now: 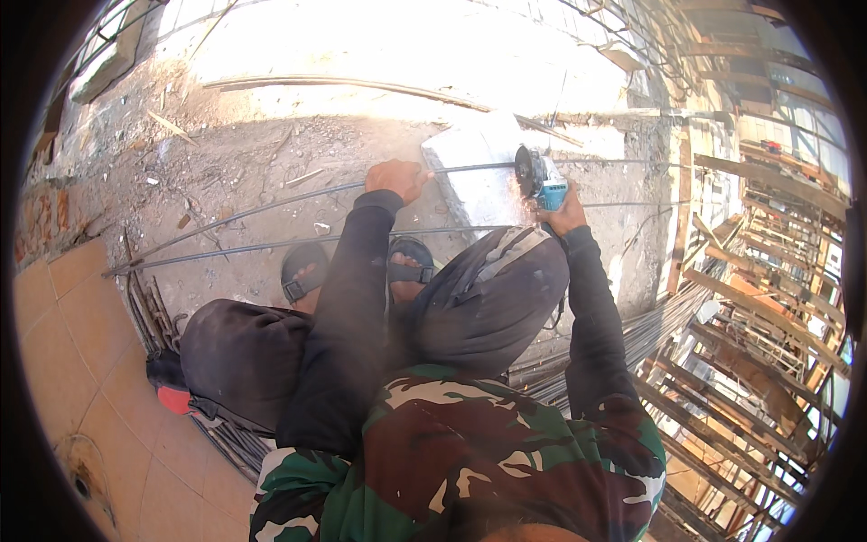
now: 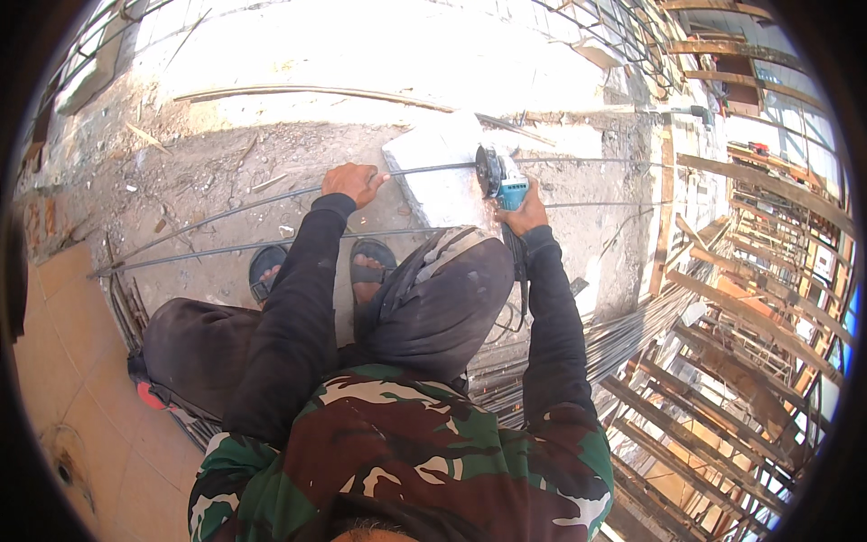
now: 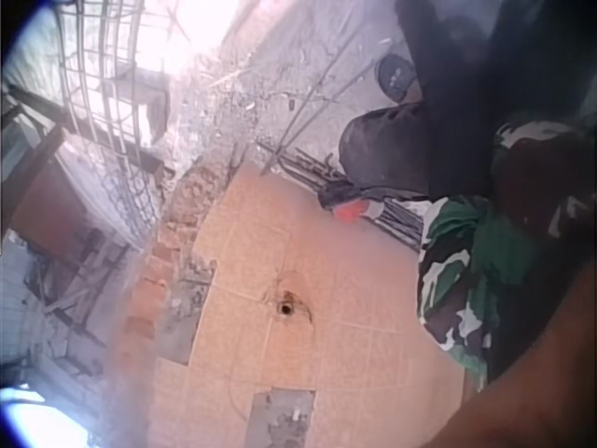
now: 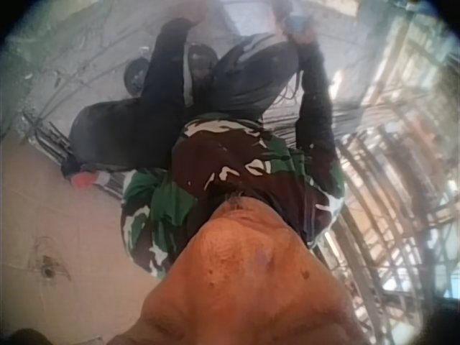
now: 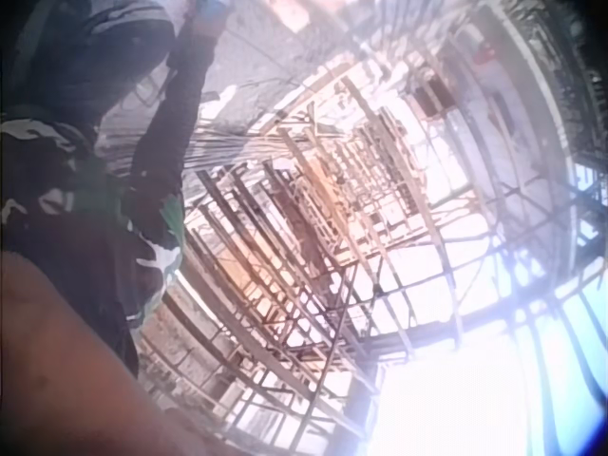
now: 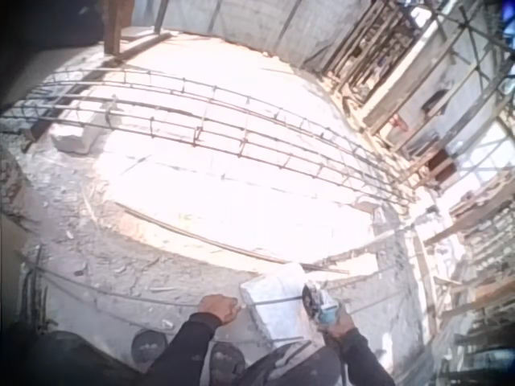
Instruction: The person measures metal rods with a tape measure and cuts them using a hand-held angle grinder on a construction site.
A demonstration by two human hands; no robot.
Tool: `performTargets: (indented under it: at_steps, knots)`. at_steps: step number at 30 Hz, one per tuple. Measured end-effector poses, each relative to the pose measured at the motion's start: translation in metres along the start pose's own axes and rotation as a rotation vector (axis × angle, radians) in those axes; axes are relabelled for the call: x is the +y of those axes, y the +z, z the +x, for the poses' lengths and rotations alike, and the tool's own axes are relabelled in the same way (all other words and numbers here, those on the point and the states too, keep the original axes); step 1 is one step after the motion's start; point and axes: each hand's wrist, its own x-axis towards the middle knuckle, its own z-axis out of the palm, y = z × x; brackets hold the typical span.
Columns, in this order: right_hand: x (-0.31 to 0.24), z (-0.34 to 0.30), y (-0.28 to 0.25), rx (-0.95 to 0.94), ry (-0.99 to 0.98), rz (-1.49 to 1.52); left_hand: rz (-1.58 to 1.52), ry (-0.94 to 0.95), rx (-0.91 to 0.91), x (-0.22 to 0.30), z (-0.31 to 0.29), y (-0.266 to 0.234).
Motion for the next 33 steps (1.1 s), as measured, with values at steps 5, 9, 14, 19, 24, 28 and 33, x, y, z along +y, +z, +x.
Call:
performTargets:
  at_steps: [5, 9, 14, 19, 24, 28, 33]
  knots:
    - [-0.017, -0.003, -0.003, -0.013, 0.031, -0.052, -0.003, 0.004, 0.004, -0.003, -0.001, 0.0]
    - [-0.016, 0.0, -0.006, -0.014, 0.01, -0.08, -0.021, -0.002, 0.011, 0.0, -0.001, 0.0]
    - [-0.026, 0.007, -0.006, -0.022, 0.025, -0.125, -0.022, -0.002, 0.02, -0.003, -0.003, 0.0]
    - [-0.003, 0.022, -0.004, -0.03, -0.013, -0.116, -0.032, 0.009, 0.049, 0.0, -0.004, -0.001]
    - [0.007, 0.029, -0.001, -0.015, -0.03, -0.128, -0.039, 0.002, 0.039, 0.0, -0.004, -0.002]
    - [0.01, 0.033, -0.001, -0.012, -0.027, -0.131, -0.041, 0.009, 0.052, -0.001, -0.003, 0.001]
    - [-0.001, 0.032, -0.003, -0.028, -0.068, -0.119, -0.032, 0.012, 0.074, -0.002, -0.003, 0.004]
